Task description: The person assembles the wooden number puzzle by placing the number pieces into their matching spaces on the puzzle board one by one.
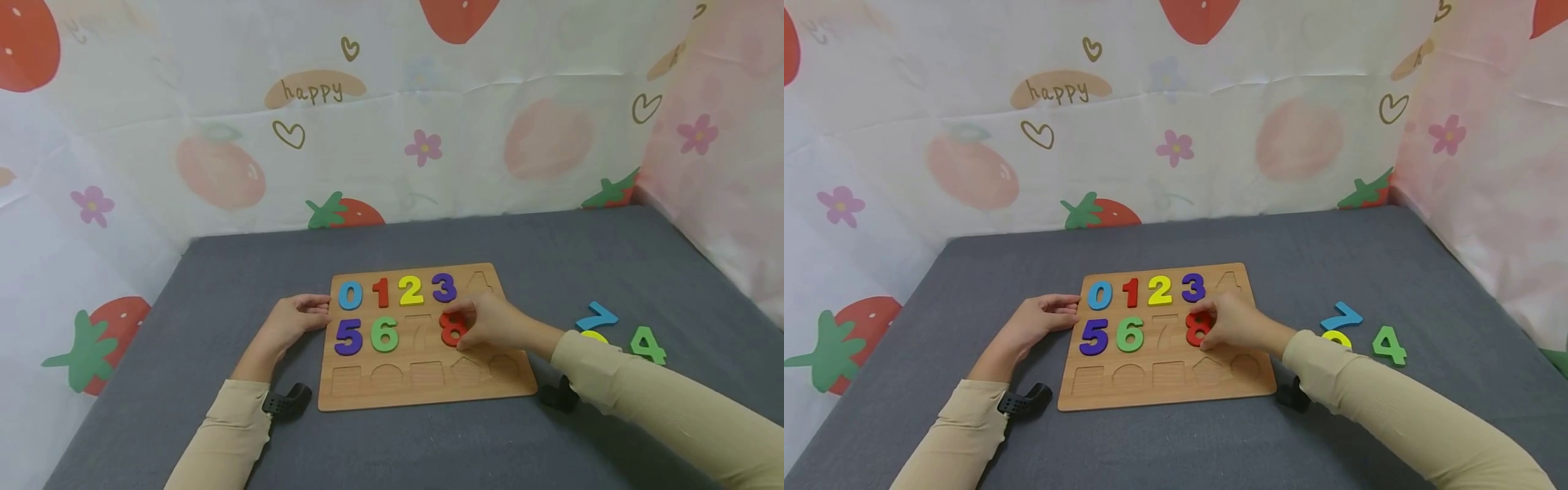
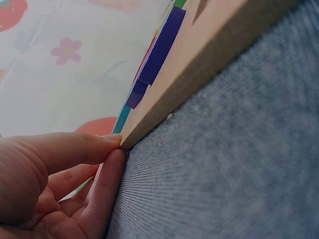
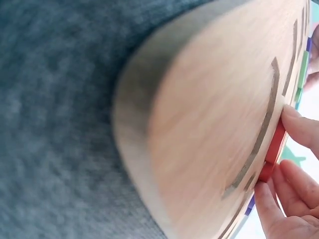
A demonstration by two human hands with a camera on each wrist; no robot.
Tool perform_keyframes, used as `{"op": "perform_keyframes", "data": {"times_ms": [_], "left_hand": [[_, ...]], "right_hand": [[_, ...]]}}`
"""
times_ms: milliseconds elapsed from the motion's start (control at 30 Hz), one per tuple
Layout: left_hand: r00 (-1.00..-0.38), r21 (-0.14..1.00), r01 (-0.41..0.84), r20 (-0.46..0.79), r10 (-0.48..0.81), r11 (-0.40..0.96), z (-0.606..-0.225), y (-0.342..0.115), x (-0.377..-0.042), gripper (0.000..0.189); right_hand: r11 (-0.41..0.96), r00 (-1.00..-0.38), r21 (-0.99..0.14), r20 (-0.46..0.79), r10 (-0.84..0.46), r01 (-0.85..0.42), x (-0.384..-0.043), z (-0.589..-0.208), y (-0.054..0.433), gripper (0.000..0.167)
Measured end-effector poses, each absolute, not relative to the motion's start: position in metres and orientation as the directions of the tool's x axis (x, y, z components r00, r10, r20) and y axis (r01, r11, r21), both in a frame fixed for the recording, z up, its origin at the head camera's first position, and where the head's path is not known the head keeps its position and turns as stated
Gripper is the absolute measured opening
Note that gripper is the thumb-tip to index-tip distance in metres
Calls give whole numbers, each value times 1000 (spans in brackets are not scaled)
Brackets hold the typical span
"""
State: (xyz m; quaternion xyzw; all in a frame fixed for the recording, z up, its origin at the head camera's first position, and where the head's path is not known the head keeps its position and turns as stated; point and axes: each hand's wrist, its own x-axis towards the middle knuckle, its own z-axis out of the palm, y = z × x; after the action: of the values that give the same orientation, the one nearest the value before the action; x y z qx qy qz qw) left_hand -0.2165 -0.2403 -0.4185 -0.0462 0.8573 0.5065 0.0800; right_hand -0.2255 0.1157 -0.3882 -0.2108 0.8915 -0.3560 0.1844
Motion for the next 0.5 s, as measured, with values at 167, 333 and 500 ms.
{"op": "perform_keyframes", "data": {"times_ms": [167, 333, 500], "left_hand": [[-983, 861, -160, -183, 2, 483, -419, -241, -217, 47], [-982, 864, -170, -191, -3, 475, -419, -241, -216, 46], [-982, 864, -166, -188, -2, 476, -418, -240, -216, 46]], "right_hand": [[661, -843, -706, -175, -508, -252, -226, -389, 115, 66], [674, -870, -707, -176, -461, -214, -222, -386, 119, 68], [625, -914, -770, -149, -378, -133, -210, -375, 138, 64]]}}
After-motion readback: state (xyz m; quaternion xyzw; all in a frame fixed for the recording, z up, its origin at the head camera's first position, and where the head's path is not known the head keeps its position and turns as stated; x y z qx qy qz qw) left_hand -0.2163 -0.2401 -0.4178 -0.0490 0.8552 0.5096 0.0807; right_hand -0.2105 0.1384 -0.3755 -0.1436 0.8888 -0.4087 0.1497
